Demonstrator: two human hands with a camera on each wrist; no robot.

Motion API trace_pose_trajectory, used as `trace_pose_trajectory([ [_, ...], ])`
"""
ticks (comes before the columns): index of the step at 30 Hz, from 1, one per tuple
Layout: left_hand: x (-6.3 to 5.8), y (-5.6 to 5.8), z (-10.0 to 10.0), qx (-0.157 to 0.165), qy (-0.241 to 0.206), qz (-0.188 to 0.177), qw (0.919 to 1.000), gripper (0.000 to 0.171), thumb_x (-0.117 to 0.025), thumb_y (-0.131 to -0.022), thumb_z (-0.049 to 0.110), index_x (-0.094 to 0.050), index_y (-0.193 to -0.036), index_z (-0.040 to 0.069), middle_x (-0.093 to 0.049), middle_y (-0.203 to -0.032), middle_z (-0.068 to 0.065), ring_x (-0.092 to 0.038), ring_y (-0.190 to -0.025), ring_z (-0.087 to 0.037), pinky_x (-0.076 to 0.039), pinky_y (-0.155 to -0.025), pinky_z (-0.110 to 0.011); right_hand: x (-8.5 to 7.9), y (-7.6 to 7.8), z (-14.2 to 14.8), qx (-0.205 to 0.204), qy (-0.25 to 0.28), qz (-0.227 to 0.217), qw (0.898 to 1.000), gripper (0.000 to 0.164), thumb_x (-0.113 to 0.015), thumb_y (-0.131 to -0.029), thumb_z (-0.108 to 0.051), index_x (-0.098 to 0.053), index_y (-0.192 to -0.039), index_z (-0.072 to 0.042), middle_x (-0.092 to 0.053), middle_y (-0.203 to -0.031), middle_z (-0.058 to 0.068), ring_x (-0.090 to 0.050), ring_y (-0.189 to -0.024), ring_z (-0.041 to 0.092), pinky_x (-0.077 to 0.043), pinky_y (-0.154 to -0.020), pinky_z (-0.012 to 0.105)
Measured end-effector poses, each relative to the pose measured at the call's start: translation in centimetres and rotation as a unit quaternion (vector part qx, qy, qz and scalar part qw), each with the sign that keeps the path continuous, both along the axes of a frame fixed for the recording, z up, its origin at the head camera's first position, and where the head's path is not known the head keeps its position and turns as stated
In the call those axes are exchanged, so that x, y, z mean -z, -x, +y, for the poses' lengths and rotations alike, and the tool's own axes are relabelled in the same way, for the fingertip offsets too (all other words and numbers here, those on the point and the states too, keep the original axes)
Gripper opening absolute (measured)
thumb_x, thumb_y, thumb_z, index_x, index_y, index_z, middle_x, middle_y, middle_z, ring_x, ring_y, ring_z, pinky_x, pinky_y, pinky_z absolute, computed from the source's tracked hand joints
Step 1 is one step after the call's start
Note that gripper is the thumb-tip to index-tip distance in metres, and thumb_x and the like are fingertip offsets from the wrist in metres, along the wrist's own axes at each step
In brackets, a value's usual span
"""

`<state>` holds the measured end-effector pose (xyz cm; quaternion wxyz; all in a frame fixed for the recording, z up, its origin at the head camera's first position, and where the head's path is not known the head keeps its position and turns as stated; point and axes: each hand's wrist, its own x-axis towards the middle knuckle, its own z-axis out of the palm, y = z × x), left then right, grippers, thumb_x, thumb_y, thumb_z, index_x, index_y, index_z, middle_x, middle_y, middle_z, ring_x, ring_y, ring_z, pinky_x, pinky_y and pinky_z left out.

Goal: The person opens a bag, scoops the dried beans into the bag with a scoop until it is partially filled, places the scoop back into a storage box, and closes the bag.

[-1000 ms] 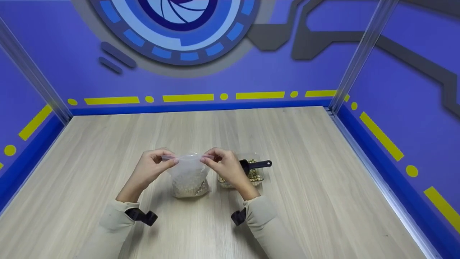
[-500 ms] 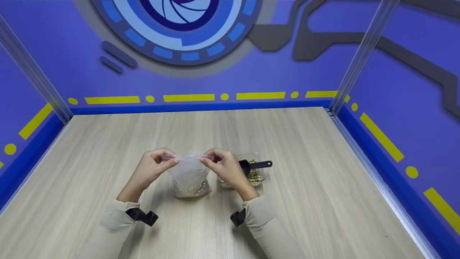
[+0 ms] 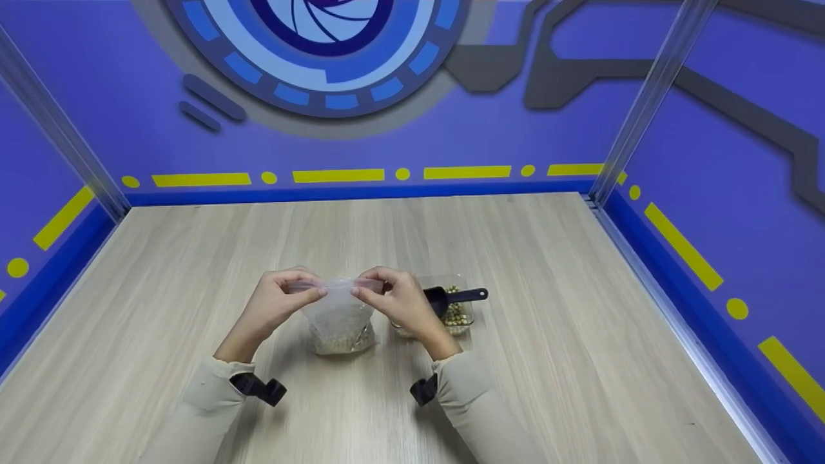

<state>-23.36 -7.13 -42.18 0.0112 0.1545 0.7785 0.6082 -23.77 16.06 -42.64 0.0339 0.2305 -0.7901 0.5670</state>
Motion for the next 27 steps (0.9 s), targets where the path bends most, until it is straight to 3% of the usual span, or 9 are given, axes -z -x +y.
trace_pose_trajectory([
  [8, -0.03, -0.15, 0.16, -0.012, 0.01, 0.03, 0.9994, 0.011, -0.072, -0.084, 0.018, -0.075, -0.088, 0.008, -0.07, -0.096, -0.006, -0.068, -0.094, -0.021, -0.054, -0.088, -0.039, 0.21, 0.01, -0.49, 0.015, -0.015, 0.039, 0.999, 0.014, -0.07, -0.086, -0.012, -0.07, -0.09, 0.001, -0.07, -0.082, 0.014, -0.057, -0.068, 0.003, -0.047, -0.061, 0.018],
  [13, 0.07, -0.15, 0.23, -0.02, 0.005, 0.047, 0.9987, 0.009, -0.074, -0.083, 0.016, -0.074, -0.085, 0.007, -0.068, -0.093, -0.006, -0.068, -0.092, -0.021, -0.055, -0.085, -0.035, 0.17, -0.06, -0.62, 0.012, -0.013, 0.039, 0.999, 0.013, -0.071, -0.086, -0.011, -0.07, -0.087, 0.002, -0.069, -0.08, 0.013, -0.057, -0.068, 0.004, -0.047, -0.06, 0.018],
  [21, 0.3, -0.04, 0.17, -0.006, -0.009, 0.031, 0.9995, 0.013, -0.074, -0.083, 0.018, -0.074, -0.088, 0.007, -0.069, -0.095, -0.007, -0.068, -0.095, -0.022, -0.054, -0.087, -0.036, 0.1, -0.06, -0.52, 0.02, -0.013, 0.004, 1.0, 0.013, -0.07, -0.086, -0.01, -0.071, -0.091, 0.002, -0.07, -0.086, 0.015, -0.055, -0.068, 0.004, -0.044, -0.06, 0.017],
  [27, 0.17, -0.12, 0.02, 0.002, -0.008, 0.022, 0.9997, 0.012, -0.071, -0.085, 0.015, -0.072, -0.093, 0.006, -0.069, -0.099, -0.008, -0.066, -0.098, -0.023, -0.052, -0.092, -0.041, -0.37, 0.06, -0.63, -0.011, -0.022, -0.025, 0.999, 0.017, -0.067, -0.088, -0.007, -0.069, -0.1, 0.004, -0.07, -0.098, 0.019, -0.063, -0.081, 0.005, -0.051, -0.071, 0.019],
])
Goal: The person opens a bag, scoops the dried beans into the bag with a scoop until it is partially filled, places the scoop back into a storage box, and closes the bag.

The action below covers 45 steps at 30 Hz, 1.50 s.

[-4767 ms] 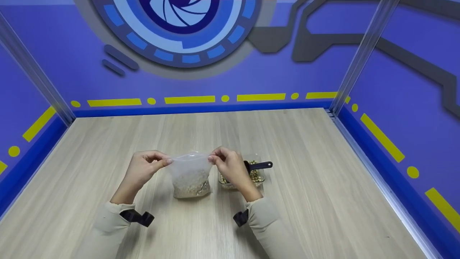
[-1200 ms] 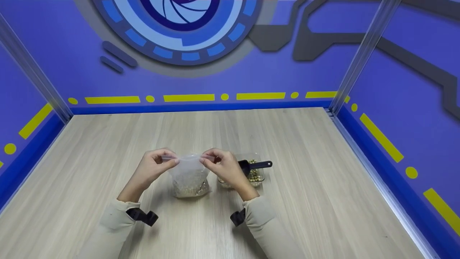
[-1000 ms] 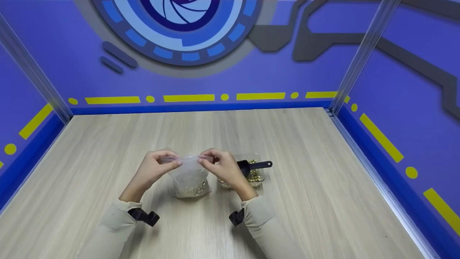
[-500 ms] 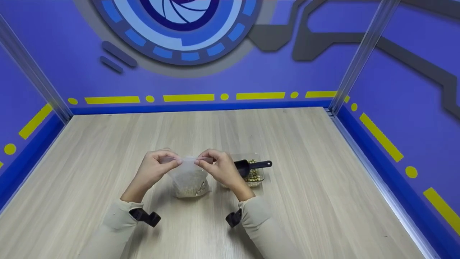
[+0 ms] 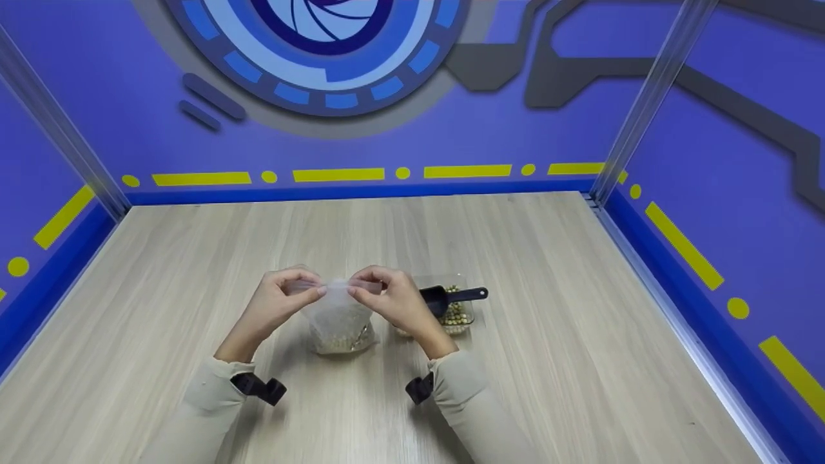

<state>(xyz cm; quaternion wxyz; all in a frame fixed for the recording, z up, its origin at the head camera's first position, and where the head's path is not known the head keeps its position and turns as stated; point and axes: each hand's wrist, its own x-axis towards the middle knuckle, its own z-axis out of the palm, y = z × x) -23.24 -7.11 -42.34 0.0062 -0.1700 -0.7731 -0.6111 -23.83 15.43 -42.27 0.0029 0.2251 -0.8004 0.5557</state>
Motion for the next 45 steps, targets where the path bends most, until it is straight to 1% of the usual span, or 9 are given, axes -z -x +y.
trace_pose_trajectory([
  [6, -1.7, -0.9, -0.5, -0.013, 0.03, 0.024, 0.9992, 0.006, -0.066, -0.086, 0.003, -0.07, -0.09, 0.001, -0.068, -0.093, -0.011, -0.061, -0.094, -0.021, -0.046, -0.093, -0.047, -1.0, 0.1, -0.4, -0.01, -0.031, 0.023, 0.999, 0.021, -0.073, -0.085, -0.018, -0.072, -0.1, -0.003, -0.071, -0.099, 0.012, -0.063, -0.086, 0.013, -0.051, -0.074, 0.022],
  [8, -1.6, -0.9, -0.6, -0.016, 0.034, 0.034, 0.9987, 0.005, -0.067, -0.086, 0.004, -0.07, -0.089, 0.001, -0.068, -0.091, -0.01, -0.061, -0.09, -0.018, -0.047, -0.091, -0.044, -1.1, 0.2, -0.7, -0.017, -0.025, 0.03, 0.999, 0.021, -0.074, -0.084, -0.016, -0.072, -0.098, -0.001, -0.071, -0.097, 0.014, -0.063, -0.085, 0.014, -0.052, -0.073, 0.022],
  [11, -0.3, -0.1, -0.7, -0.024, 0.04, 0.043, 0.998, 0.005, -0.069, -0.086, 0.009, -0.071, -0.088, 0.005, -0.068, -0.089, -0.007, -0.059, -0.087, -0.016, -0.046, -0.088, -0.039, -1.0, 0.6, -1.2, -0.028, -0.02, 0.05, 0.998, 0.019, -0.074, -0.083, -0.014, -0.073, -0.095, 0.001, -0.071, -0.095, 0.016, -0.062, -0.084, 0.013, -0.052, -0.073, 0.021],
  [13, 0.0, 0.0, -0.7, -0.026, 0.038, 0.049, 0.9978, 0.005, -0.07, -0.086, 0.011, -0.072, -0.087, 0.006, -0.069, -0.089, -0.005, -0.059, -0.086, -0.015, -0.045, -0.086, -0.036, -1.0, 0.7, -1.4, -0.03, -0.026, 0.062, 0.997, 0.019, -0.075, -0.083, -0.015, -0.073, -0.094, 0.001, -0.071, -0.094, 0.015, -0.062, -0.083, 0.014, -0.051, -0.073, 0.021],
  [24, 0.0, 0.1, -0.8, -0.032, 0.054, 0.075, 0.9952, 0.004, -0.072, -0.085, 0.017, -0.074, -0.085, 0.013, -0.069, -0.087, 0.0, -0.062, -0.089, -0.016, -0.045, -0.092, -0.044, -1.1, 0.6, -1.9, -0.024, -0.025, 0.073, 0.997, 0.009, -0.071, -0.083, -0.004, -0.073, -0.087, 0.004, -0.071, -0.09, 0.018, -0.061, -0.082, 0.01, -0.052, -0.076, 0.021],
  [32, 0.1, 0.1, -0.8, -0.032, 0.051, 0.094, 0.9937, 0.005, -0.073, -0.084, 0.017, -0.075, -0.084, 0.013, -0.069, -0.085, 0.0, -0.062, -0.085, -0.015, -0.048, -0.086, -0.041, -3.7, -1.3, -2.4, -0.025, -0.03, 0.089, 0.995, 0.008, -0.069, -0.084, -0.001, -0.071, -0.084, 0.007, -0.07, -0.089, 0.019, -0.062, -0.086, 0.013, -0.055, -0.081, 0.028],
  [35, 0.1, 0.1, -0.8, -0.038, 0.051, 0.108, 0.9922, 0.005, -0.074, -0.083, 0.017, -0.075, -0.082, 0.013, -0.069, -0.084, 0.0, -0.061, -0.084, -0.015, -0.047, -0.083, -0.037, -3.8, -1.3, -2.3, -0.028, -0.032, 0.088, 0.995, 0.008, -0.069, -0.084, -0.001, -0.071, -0.084, 0.007, -0.069, -0.089, 0.019, -0.061, -0.084, 0.011, -0.054, -0.08, 0.027],
  [41, 0.0, 0.3, -0.7, -0.048, 0.05, 0.116, 0.9909, 0.005, -0.075, -0.082, 0.016, -0.076, -0.081, 0.011, -0.068, -0.081, 0.001, -0.056, -0.081, -0.014, -0.045, -0.079, -0.037, -2.0, 0.0, -1.5, -0.017, -0.043, 0.063, 0.997, 0.01, -0.069, -0.085, -0.001, -0.072, -0.088, 0.007, -0.07, -0.091, 0.019, -0.06, -0.081, 0.011, -0.052, -0.071, 0.021],
  [45, -0.1, 0.5, -0.7, -0.049, 0.052, 0.119, 0.9903, 0.006, -0.075, -0.082, 0.018, -0.076, -0.08, 0.013, -0.068, -0.08, 0.002, -0.056, -0.08, -0.014, -0.046, -0.079, -0.039, -1.0, 0.8, -1.0, -0.005, -0.046, 0.071, 0.996, 0.01, -0.07, -0.085, -0.006, -0.074, -0.088, 0.003, -0.071, -0.091, 0.016, -0.062, -0.084, 0.013, -0.053, -0.073, 0.021],
])
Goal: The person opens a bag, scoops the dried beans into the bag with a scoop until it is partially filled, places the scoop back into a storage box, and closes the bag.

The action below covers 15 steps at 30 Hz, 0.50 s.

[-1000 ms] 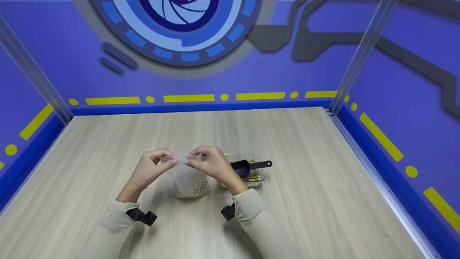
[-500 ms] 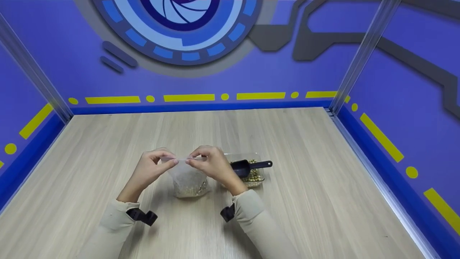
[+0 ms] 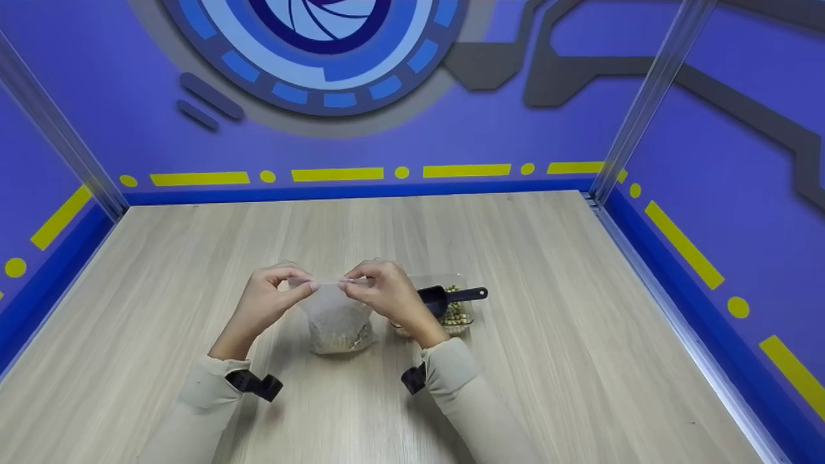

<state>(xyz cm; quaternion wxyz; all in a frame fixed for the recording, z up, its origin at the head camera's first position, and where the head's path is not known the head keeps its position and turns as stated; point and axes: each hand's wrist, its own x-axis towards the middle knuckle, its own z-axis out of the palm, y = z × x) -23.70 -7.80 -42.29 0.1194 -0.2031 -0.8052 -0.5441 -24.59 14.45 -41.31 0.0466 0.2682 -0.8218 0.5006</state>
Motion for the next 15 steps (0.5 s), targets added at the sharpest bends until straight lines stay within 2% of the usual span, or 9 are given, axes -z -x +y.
trace_pose_trajectory([
  [3, -0.01, 0.03, -0.01, -0.003, 0.005, 0.003, 1.0, 0.005, -0.075, -0.082, 0.018, -0.076, -0.079, 0.014, -0.067, -0.08, 0.002, -0.055, -0.08, -0.013, -0.045, -0.079, -0.037, 0.22, 0.14, 0.15, 0.001, 0.003, 0.027, 1.0, 0.01, -0.072, -0.085, -0.01, -0.075, -0.086, -0.001, -0.071, -0.088, 0.012, -0.061, -0.083, 0.012, -0.053, -0.075, 0.022],
  [9, -0.07, -0.07, 0.02, -0.01, 0.016, 0.003, 0.9998, 0.006, -0.075, -0.082, 0.019, -0.076, -0.08, 0.013, -0.068, -0.081, 0.002, -0.056, -0.081, -0.013, -0.044, -0.078, -0.032, 0.22, 0.1, 0.49, 0.007, -0.016, 0.083, 0.996, 0.01, -0.073, -0.083, -0.013, -0.075, -0.081, -0.004, -0.07, -0.08, 0.008, -0.059, -0.077, 0.011, -0.053, -0.069, 0.023],
  [15, -0.09, -0.16, -0.13, -0.011, 0.015, -0.002, 0.9998, 0.005, -0.076, -0.081, 0.019, -0.076, -0.081, 0.014, -0.067, -0.081, 0.004, -0.057, -0.082, -0.012, -0.045, -0.08, -0.031, 0.35, 0.07, 1.0, 0.035, -0.027, 0.07, 0.997, 0.014, -0.078, -0.079, -0.02, -0.076, -0.08, -0.005, -0.067, -0.078, 0.005, -0.059, -0.072, 0.009, -0.054, -0.066, 0.022],
])
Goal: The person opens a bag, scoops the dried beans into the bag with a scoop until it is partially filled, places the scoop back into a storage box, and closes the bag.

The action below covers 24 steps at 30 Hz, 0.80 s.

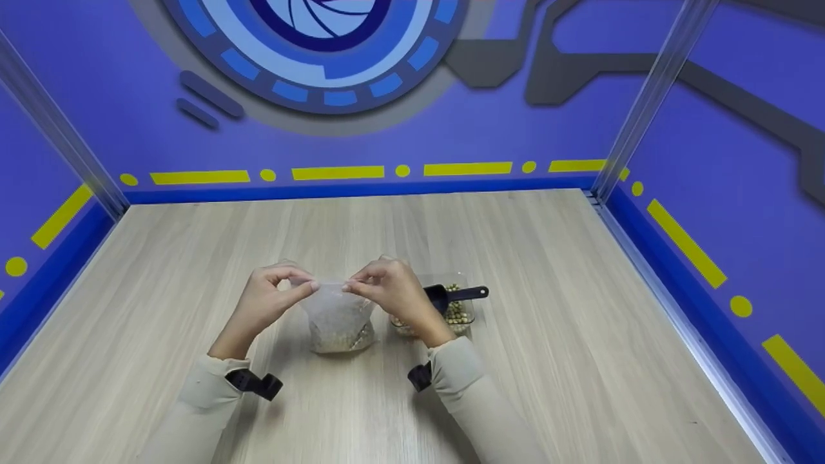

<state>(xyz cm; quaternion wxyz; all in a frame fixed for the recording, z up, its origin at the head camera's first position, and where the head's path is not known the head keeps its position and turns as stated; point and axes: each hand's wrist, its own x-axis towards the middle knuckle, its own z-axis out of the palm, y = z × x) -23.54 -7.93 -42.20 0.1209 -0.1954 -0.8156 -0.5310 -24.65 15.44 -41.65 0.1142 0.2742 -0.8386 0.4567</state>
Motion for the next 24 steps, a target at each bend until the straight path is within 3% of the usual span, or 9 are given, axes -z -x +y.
trace_pose_trajectory([
  [6, 0.0, 0.2, -0.3, -0.019, -0.021, -0.041, 0.9988, 0.006, -0.08, -0.076, 0.02, -0.075, -0.074, 0.018, -0.064, -0.076, 0.005, -0.056, -0.077, -0.014, -0.045, -0.072, -0.03, 0.4, 0.0, 1.0, 0.019, 0.005, -0.031, 0.999, 0.014, -0.078, -0.078, -0.021, -0.075, -0.077, -0.007, -0.065, -0.074, 0.002, -0.051, -0.065, 0.005, -0.044, -0.058, 0.017],
  [11, 0.0, 0.4, -0.6, -0.014, -0.02, -0.039, 0.9989, 0.007, -0.079, -0.078, 0.016, -0.074, -0.072, 0.016, -0.064, -0.075, 0.004, -0.054, -0.075, -0.014, -0.043, -0.072, -0.029, 0.5, 0.1, 1.7, -0.018, 0.013, -0.038, 0.999, 0.014, -0.072, -0.084, -0.016, -0.077, -0.089, -0.004, -0.072, -0.085, 0.009, -0.052, -0.069, 0.002, -0.044, -0.06, 0.018],
  [16, 0.3, 0.5, -0.8, 0.001, -0.011, -0.028, 0.9995, 0.008, -0.073, -0.083, 0.018, -0.074, -0.076, 0.016, -0.067, -0.078, 0.006, -0.056, -0.078, -0.012, -0.043, -0.081, -0.032, 0.6, 0.3, 2.3, -0.05, 0.005, -0.041, 0.998, 0.018, -0.068, -0.086, -0.01, -0.075, -0.098, 0.001, -0.074, -0.093, 0.014, -0.061, -0.079, 0.003, -0.05, -0.069, 0.017],
  [24, 0.3, 0.5, -1.1, 0.016, -0.014, -0.042, 0.9989, 0.012, -0.069, -0.086, 0.024, -0.076, -0.084, 0.014, -0.071, -0.087, 0.001, -0.06, -0.086, -0.012, -0.044, -0.087, -0.035, 0.7, 0.6, 2.8, -0.081, 0.0, -0.054, 0.995, 0.022, -0.064, -0.089, -0.009, -0.072, -0.107, 0.001, -0.073, -0.098, 0.016, -0.063, -0.085, 0.004, -0.052, -0.073, 0.017],
])
